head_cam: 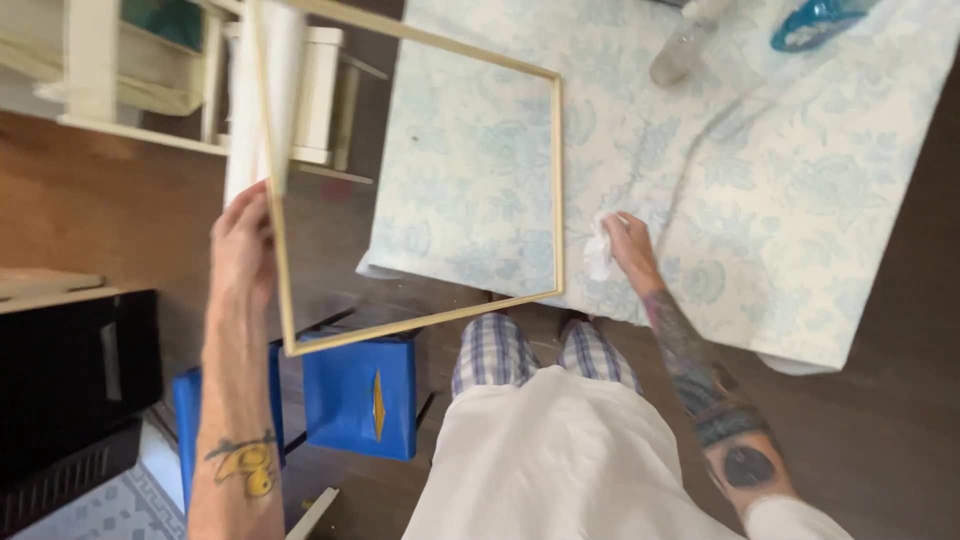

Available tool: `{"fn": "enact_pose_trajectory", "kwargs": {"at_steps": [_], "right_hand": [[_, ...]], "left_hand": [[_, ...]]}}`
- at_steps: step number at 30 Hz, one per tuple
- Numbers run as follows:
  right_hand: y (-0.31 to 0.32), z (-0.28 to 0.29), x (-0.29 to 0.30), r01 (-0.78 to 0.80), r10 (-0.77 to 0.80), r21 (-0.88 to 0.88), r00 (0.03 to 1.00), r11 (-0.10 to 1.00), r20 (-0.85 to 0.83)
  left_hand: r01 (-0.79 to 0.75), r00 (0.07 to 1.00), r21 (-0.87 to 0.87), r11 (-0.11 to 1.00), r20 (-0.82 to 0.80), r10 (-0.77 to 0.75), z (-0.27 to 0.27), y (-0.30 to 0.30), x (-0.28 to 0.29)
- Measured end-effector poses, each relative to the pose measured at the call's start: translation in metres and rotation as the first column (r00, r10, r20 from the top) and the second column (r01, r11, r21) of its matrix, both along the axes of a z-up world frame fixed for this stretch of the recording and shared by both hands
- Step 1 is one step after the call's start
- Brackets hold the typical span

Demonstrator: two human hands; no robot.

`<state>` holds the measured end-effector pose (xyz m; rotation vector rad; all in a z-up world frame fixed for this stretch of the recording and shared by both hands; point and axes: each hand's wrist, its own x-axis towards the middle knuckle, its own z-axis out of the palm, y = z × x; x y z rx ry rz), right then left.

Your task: Cleaning an assembled wooden frame and its clear insert with a cloth and spray.

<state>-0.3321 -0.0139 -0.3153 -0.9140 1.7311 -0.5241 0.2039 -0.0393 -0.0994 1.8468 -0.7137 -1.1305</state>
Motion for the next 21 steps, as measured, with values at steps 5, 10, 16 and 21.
{"fn": "enact_pose_trajectory", "kwargs": {"at_steps": [5,10,16,21], "right_hand": [[-0.056,-0.090,0.043,0.207,-0.211,-0.072,0.975,0.976,-0.069],[-0.088,-0.139,0.082,0.137,-0.146,-0.056,0.962,0.989,-0.229],[-0.088,-0.090,0.105,0.201,-0.257,-0.191,0.906,0.961,-0.336],[-0.081,-0.100,0.108,0.208,-0.222,-0.079,0.881,0.975,-0.417]], "left_hand": [[-0.091,0.996,0.111,0.990,0.025,0.088,-0.027,-0.011,0.035],[-0.196,0.979,0.217,0.956,-0.012,0.203,-0.111,-0.023,0.084],[-0.269,0.951,0.301,0.915,-0.068,0.302,-0.172,-0.035,0.086],[-0.308,0.932,0.283,0.908,-0.102,0.348,-0.201,-0.037,0.102]]}}
